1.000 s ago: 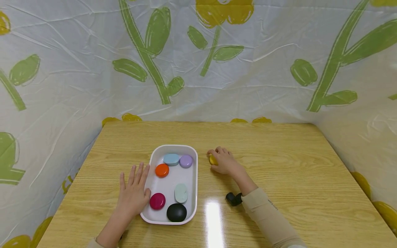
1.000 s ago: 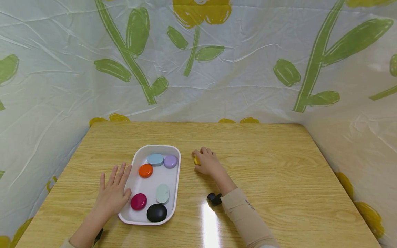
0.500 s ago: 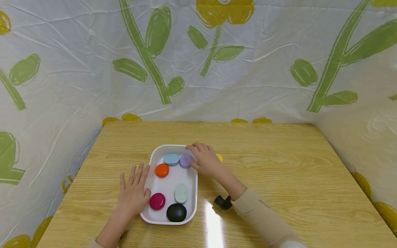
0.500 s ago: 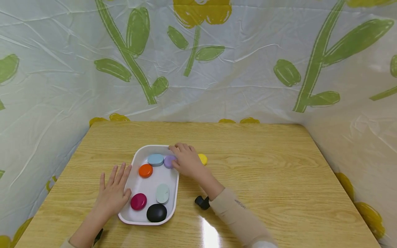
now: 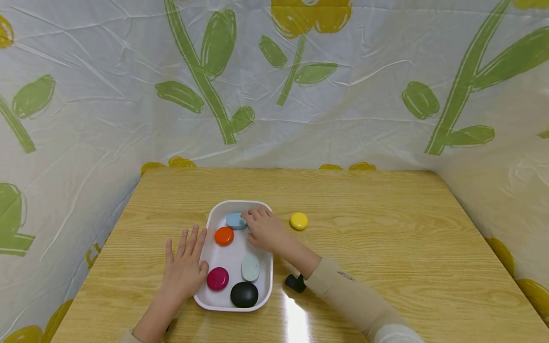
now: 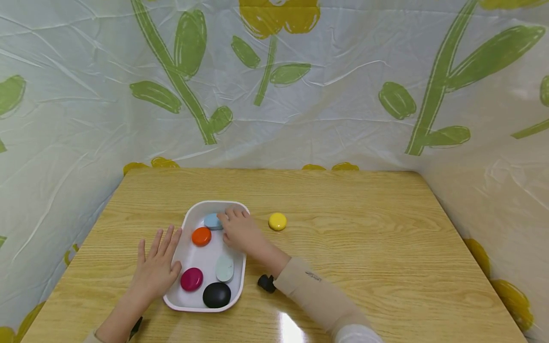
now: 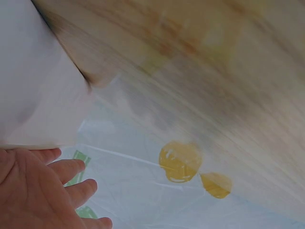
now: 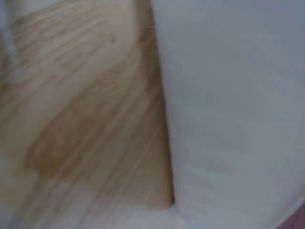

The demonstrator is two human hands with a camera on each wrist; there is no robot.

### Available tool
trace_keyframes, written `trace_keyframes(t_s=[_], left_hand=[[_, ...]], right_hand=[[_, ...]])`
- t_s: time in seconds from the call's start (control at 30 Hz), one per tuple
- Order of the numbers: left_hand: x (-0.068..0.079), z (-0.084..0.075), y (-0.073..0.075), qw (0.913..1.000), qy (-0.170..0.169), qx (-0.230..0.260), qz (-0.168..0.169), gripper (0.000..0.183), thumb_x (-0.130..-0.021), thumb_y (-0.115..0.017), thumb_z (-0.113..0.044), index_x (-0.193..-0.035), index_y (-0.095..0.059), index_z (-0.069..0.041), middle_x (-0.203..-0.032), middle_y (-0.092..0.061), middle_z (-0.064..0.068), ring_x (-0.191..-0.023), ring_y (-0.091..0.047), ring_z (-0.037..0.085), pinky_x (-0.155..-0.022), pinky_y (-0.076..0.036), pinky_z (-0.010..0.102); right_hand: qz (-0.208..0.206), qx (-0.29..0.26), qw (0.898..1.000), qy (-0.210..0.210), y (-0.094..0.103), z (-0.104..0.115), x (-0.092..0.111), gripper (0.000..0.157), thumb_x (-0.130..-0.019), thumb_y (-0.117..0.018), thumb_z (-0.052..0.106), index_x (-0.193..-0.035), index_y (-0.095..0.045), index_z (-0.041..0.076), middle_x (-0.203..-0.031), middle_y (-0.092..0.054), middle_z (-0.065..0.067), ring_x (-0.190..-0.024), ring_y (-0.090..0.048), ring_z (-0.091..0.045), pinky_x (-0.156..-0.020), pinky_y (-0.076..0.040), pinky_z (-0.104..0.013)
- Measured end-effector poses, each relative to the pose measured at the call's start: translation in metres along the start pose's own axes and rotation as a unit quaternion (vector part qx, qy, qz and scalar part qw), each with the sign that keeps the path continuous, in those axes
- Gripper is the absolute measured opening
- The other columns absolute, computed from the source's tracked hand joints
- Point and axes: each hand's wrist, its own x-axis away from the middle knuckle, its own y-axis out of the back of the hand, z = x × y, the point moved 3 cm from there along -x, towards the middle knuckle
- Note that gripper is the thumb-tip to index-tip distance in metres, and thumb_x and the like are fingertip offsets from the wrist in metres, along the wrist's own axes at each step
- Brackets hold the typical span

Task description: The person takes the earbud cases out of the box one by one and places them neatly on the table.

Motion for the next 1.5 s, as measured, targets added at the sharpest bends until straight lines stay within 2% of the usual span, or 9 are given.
trace_keyframes(t_s=[0.23, 0.4, 0.57, 0.67, 0.87, 1.1, 1.23, 1.4, 1.5], left_hand=[[0.001, -0.001, 0.001, 1.0, 0.002, 0.0, -0.001, 0.066, -0.086, -0.049, -0.02, -0.145, -0.022, -0.007, -0.151, -0.017, 0.015, -0.137, -0.007, 0.037, -0.106, 0.007, 0.058], [0.001, -0.001, 0.002, 1.0, 0.002, -0.003, -0.003, 0.066, -0.086, -0.049, -0.02, -0.145, -0.023, -0.007, -0.151, -0.017, 0.015, -0.137, -0.008, 0.038, -0.106, 0.005, 0.058], [0.0, -0.001, 0.002, 1.0, 0.002, -0.006, 0.001, 0.066, -0.086, -0.048, -0.02, -0.145, -0.022, -0.007, -0.151, -0.016, 0.015, -0.137, -0.007, 0.038, -0.106, 0.005, 0.058], [0.0, -0.001, 0.002, 1.0, 0.003, -0.006, 0.003, 0.066, -0.086, -0.048, -0.021, -0.145, -0.022, -0.008, -0.151, -0.016, 0.015, -0.137, -0.007, 0.038, -0.106, 0.005, 0.058], [0.001, -0.001, 0.002, 1.0, 0.002, -0.006, -0.001, 0.066, -0.086, -0.049, -0.02, -0.145, -0.023, -0.007, -0.151, -0.017, 0.015, -0.137, -0.008, 0.038, -0.106, 0.003, 0.059], [0.001, -0.001, 0.001, 1.0, 0.003, -0.003, 0.001, 0.066, -0.086, -0.049, -0.02, -0.145, -0.022, -0.007, -0.151, -0.016, 0.015, -0.137, -0.007, 0.038, -0.106, 0.005, 0.058], [0.001, -0.002, 0.001, 1.0, 0.001, 0.002, -0.001, 0.066, -0.085, -0.049, -0.019, -0.145, -0.023, -0.007, -0.151, -0.017, 0.016, -0.137, -0.008, 0.038, -0.106, 0.007, 0.058], [0.001, -0.002, 0.001, 1.0, 0.002, 0.003, -0.005, 0.066, -0.085, -0.049, -0.018, -0.145, -0.024, -0.007, -0.15, -0.017, 0.016, -0.137, -0.008, 0.039, -0.106, 0.006, 0.058], [0.001, -0.002, 0.001, 1.0, 0.003, 0.002, -0.006, 0.066, -0.085, -0.049, -0.018, -0.145, -0.024, -0.007, -0.15, -0.017, 0.015, -0.137, -0.009, 0.038, -0.106, 0.006, 0.058]], right_hand=[[0.008, 0.062, 0.998, -0.029, -0.012, 0.006, -0.003, 0.038, -0.085, -0.057, 0.028, -0.117, -0.051, 0.007, -0.107, -0.052, -0.009, -0.102, -0.047, -0.026, -0.096, -0.037, -0.037], [0.029, 0.088, 0.994, -0.055, -0.016, 0.009, -0.006, 0.039, -0.087, -0.053, 0.03, -0.118, -0.05, 0.006, -0.11, -0.052, -0.01, -0.105, -0.047, -0.025, -0.094, -0.035, -0.036], [0.07, 0.096, 0.99, -0.079, -0.019, 0.012, -0.009, 0.049, -0.089, -0.051, 0.032, -0.127, -0.046, 0.002, -0.118, -0.05, -0.012, -0.112, -0.044, -0.026, -0.097, -0.033, -0.038], [0.084, 0.113, 0.987, -0.08, -0.019, 0.014, -0.01, 0.049, -0.09, -0.049, 0.03, -0.129, -0.046, 0.0, -0.12, -0.049, -0.013, -0.112, -0.044, -0.026, -0.098, -0.034, -0.039], [0.085, 0.139, 0.984, -0.069, -0.019, 0.015, -0.009, 0.039, -0.091, -0.051, 0.027, -0.122, -0.052, 0.003, -0.114, -0.052, -0.014, -0.106, -0.047, -0.026, -0.096, -0.038, -0.039], [0.089, 0.14, 0.984, -0.065, -0.021, 0.016, -0.008, 0.03, -0.091, -0.052, 0.025, -0.115, -0.058, 0.008, -0.102, -0.053, -0.012, -0.092, -0.05, -0.024, -0.087, -0.041, -0.037], [0.091, 0.131, 0.985, -0.072, -0.021, 0.017, -0.008, 0.029, -0.09, -0.053, 0.026, -0.114, -0.06, 0.01, -0.101, -0.055, -0.012, -0.093, -0.05, -0.025, -0.086, -0.04, -0.037], [0.082, 0.069, 0.991, -0.084, -0.018, 0.016, -0.009, 0.034, -0.084, -0.061, 0.029, -0.113, -0.061, 0.011, -0.107, -0.056, -0.012, -0.099, -0.05, -0.028, -0.092, -0.037, -0.041], [0.054, 0.021, 0.994, -0.088, -0.012, 0.015, -0.008, 0.033, -0.08, -0.066, 0.028, -0.109, -0.062, 0.012, -0.102, -0.056, -0.01, -0.096, -0.049, -0.028, -0.091, -0.037, -0.041]])
